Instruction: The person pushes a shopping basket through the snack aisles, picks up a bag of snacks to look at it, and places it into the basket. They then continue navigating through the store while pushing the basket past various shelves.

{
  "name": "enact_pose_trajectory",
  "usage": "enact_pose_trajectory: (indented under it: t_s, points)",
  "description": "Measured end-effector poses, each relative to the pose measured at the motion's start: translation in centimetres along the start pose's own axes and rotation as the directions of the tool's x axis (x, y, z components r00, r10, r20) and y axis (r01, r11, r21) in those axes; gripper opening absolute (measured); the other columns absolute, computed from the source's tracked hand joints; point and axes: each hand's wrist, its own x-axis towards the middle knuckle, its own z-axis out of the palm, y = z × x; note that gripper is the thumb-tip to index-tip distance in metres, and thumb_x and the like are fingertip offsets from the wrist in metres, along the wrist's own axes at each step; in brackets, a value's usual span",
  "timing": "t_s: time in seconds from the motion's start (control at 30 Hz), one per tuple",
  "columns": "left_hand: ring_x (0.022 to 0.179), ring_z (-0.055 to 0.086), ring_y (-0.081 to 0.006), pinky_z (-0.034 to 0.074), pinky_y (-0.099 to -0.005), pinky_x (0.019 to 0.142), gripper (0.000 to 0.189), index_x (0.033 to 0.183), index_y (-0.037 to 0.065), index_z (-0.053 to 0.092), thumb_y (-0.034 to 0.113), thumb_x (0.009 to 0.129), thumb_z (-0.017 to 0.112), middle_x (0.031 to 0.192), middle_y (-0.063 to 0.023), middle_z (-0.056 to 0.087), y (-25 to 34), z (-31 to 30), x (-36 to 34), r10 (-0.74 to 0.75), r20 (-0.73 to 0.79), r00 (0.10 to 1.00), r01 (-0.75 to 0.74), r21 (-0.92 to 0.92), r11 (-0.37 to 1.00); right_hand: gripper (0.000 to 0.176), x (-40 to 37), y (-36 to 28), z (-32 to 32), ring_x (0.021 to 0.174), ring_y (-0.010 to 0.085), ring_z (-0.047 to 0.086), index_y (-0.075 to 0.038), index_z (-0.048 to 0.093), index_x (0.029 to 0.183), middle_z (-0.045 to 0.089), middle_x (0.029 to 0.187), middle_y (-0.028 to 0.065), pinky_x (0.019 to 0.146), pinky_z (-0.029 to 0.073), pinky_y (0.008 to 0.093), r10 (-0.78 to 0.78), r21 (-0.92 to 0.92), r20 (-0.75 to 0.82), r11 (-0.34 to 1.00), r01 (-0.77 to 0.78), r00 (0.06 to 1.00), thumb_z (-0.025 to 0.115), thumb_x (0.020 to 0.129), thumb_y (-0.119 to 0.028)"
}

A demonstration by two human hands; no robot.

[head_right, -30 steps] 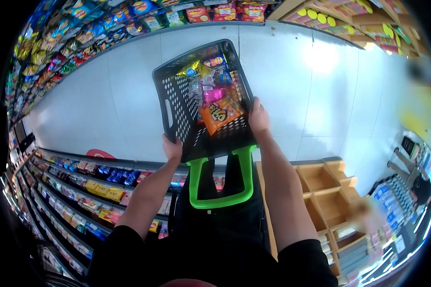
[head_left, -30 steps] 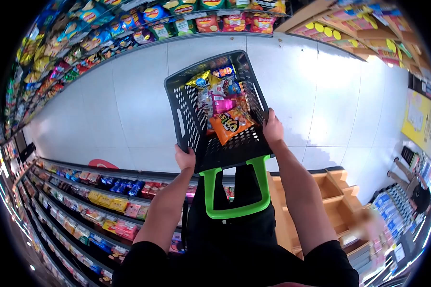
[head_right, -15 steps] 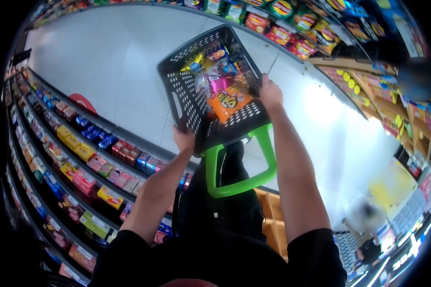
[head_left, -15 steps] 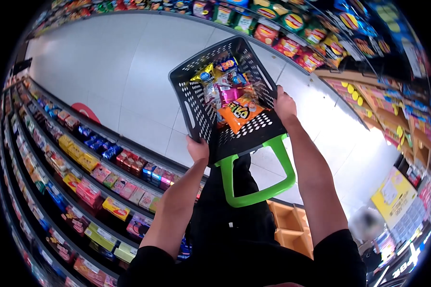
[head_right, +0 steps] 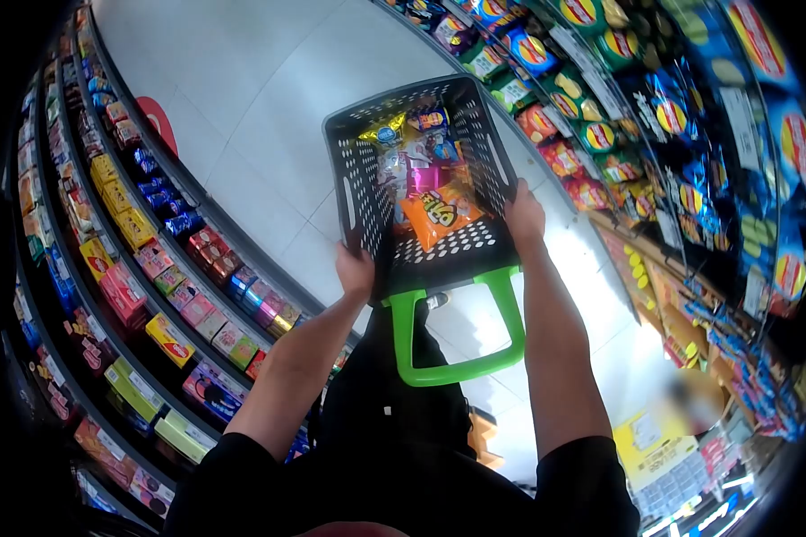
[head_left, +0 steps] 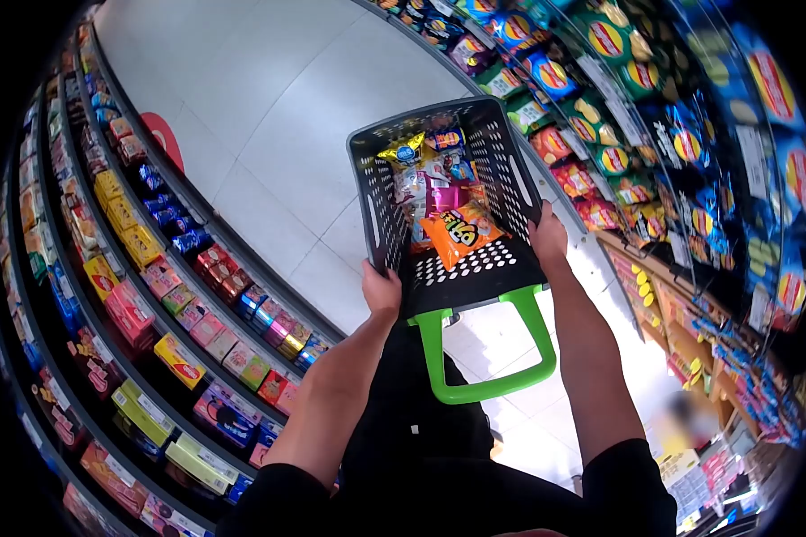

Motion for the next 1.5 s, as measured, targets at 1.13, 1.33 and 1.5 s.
enact_pose_trajectory:
  t_s: [1.13, 1.33, 1.5]
  points:
    - [0.087, 0.064, -0.0497, 0.05, -0.0539, 0.076, 0.034, 0.114, -0.002, 0.049, 0.011, 0.085, 0.062, 0.09, -0.0307, 0.066, 12.4, -3.1, 20.2, -0.278, -0.17, 0.945, 0.26, -0.118, 0.958, 0.06, 28.4, -21.4, -7.1, 0.088, 0.0429, 0.066, -0.005, 0.042, 0.135, 0.067, 0.095, 0.0242, 0.075, 0.053, 0.0496, -0.333, -0.085, 0.071, 0.937, 0.338, 0.94, 0.072, 0.084, -0.018]
    - [0.084, 0.064, -0.0499, 0.051, -0.053, 0.073, 0.031, 0.11, -0.004, 0.05, 0.009, 0.085, 0.061, 0.087, -0.0308, 0.066, 14.0, -5.6, 26.0, -0.245, -0.243, 0.939, 0.219, -0.13, 0.967, 0.058, 32.5, -27.5, -8.7, 0.089, 0.0429, 0.066, -0.005, 0.042, 0.131, 0.066, 0.099, 0.0238, 0.075, 0.054, 0.0493, -0.341, -0.081, 0.091, 0.934, 0.348, 0.936, 0.073, 0.083, -0.016]
    - [0.084, 0.064, -0.0492, 0.051, -0.0524, 0.073, 0.032, 0.112, -0.004, 0.049, 0.008, 0.084, 0.061, 0.087, -0.0304, 0.066, 15.3, -6.9, 29.6, -0.3, -0.268, 0.915, 0.272, -0.136, 0.953, 0.042, 36.4, -33.3, -9.6, 0.09, 0.0422, 0.066, -0.006, 0.045, 0.118, 0.066, 0.101, 0.0215, 0.076, 0.054, 0.0502, -0.459, -0.077, 0.089, 0.882, 0.466, 0.884, 0.069, 0.085, -0.014]
